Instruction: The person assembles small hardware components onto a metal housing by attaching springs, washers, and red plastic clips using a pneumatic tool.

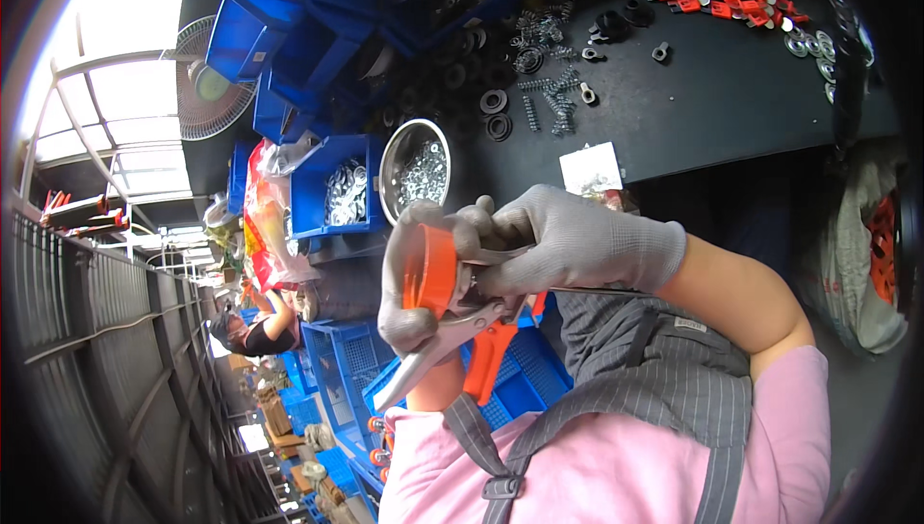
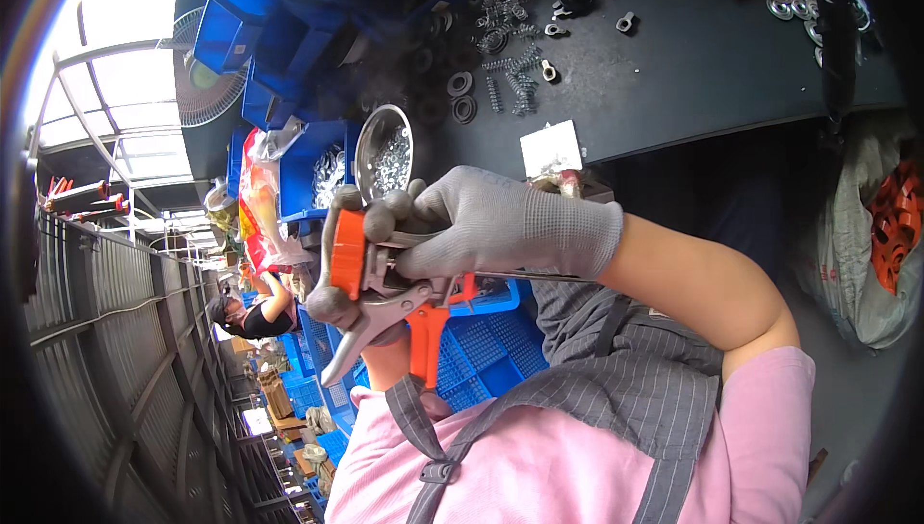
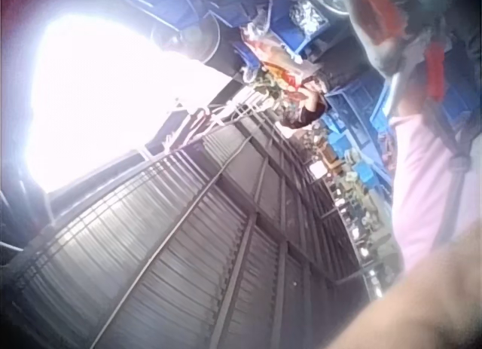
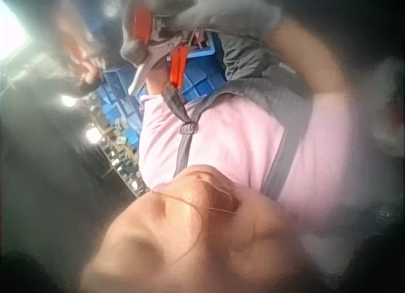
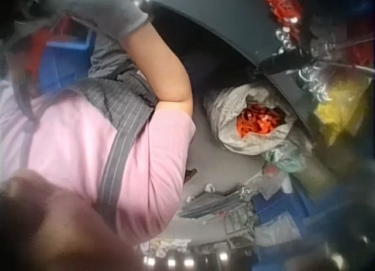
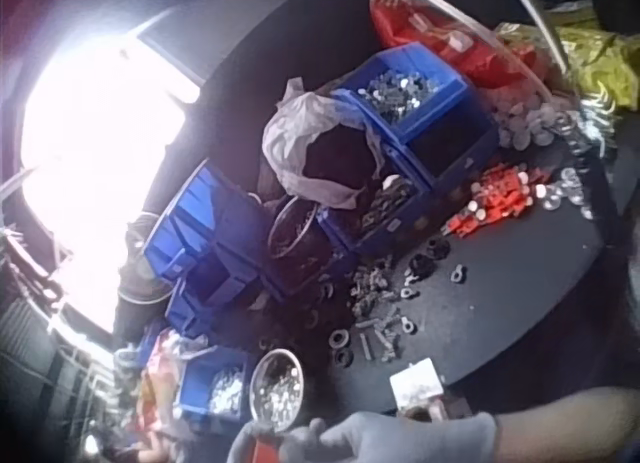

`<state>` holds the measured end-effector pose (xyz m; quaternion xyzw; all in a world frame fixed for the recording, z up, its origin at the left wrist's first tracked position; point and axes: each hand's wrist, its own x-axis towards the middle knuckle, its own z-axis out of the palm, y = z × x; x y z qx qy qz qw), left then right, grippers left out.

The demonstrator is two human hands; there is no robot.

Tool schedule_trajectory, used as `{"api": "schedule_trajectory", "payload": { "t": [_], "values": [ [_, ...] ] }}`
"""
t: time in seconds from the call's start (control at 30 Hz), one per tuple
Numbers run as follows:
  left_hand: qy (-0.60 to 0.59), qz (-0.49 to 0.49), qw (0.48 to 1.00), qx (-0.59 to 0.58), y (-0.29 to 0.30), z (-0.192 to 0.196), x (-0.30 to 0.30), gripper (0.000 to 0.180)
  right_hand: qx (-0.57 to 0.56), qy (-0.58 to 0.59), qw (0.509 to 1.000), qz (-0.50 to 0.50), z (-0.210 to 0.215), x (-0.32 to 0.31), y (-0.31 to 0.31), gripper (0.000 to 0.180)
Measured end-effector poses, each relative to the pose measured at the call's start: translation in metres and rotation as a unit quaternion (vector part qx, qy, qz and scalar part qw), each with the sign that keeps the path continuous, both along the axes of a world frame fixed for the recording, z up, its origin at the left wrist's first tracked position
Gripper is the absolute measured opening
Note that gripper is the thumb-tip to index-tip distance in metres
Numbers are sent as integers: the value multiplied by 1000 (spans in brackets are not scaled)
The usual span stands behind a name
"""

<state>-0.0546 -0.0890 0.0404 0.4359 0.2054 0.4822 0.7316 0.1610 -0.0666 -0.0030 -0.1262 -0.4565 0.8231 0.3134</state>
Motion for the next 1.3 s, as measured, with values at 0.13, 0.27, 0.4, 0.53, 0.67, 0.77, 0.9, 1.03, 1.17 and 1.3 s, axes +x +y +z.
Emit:
{"api": "schedule_trajectory", "payload": {
  "t": [0.13, 0.27, 0.4, 0.53, 0.67, 0.77, 0.9, 1.03, 1.17, 1.3],
  "values": [
    [-48, -53, 994, 81, 16, 20, -33, 95, -10, 79, 996, -39, -18, -21, -11, 45],
    [-44, -32, 994, 97, 15, 47, -44, 85, 161, -160, 944, -240, -61, 6, -66, 38],
    [-83, 1, 988, 130, 19, 59, -72, 83, 337, -201, 827, -403, -73, 9, -96, 36],
    [-164, 2, 976, 142, 23, 44, -82, 78, 229, -158, 917, -287, -56, 13, -100, 36],
    [-246, -89, 952, 161, 27, 39, -92, 88, -167, -111, 980, 5, -5, 27, -88, 39],
    [-254, -44, 959, 119, 21, 43, -92, 76, -198, -72, 978, -12, -9, 19, -90, 35],
    [-234, 12, 972, 23, 18, 42, -91, 57, 330, -235, 830, -382, -17, -9, -84, 27],
    [-235, -26, 970, 64, -4, 44, -91, 74, -65, -107, 988, -88, -56, 13, -85, 42],
    [-213, -23, 970, 112, -27, 51, -107, 86, -85, -127, 988, -14, -45, 11, -85, 46],
    [-82, 153, 984, 39, -49, 63, -124, 76, 54, -191, 973, -115, -1, -5, -87, 37]
  ]
}}
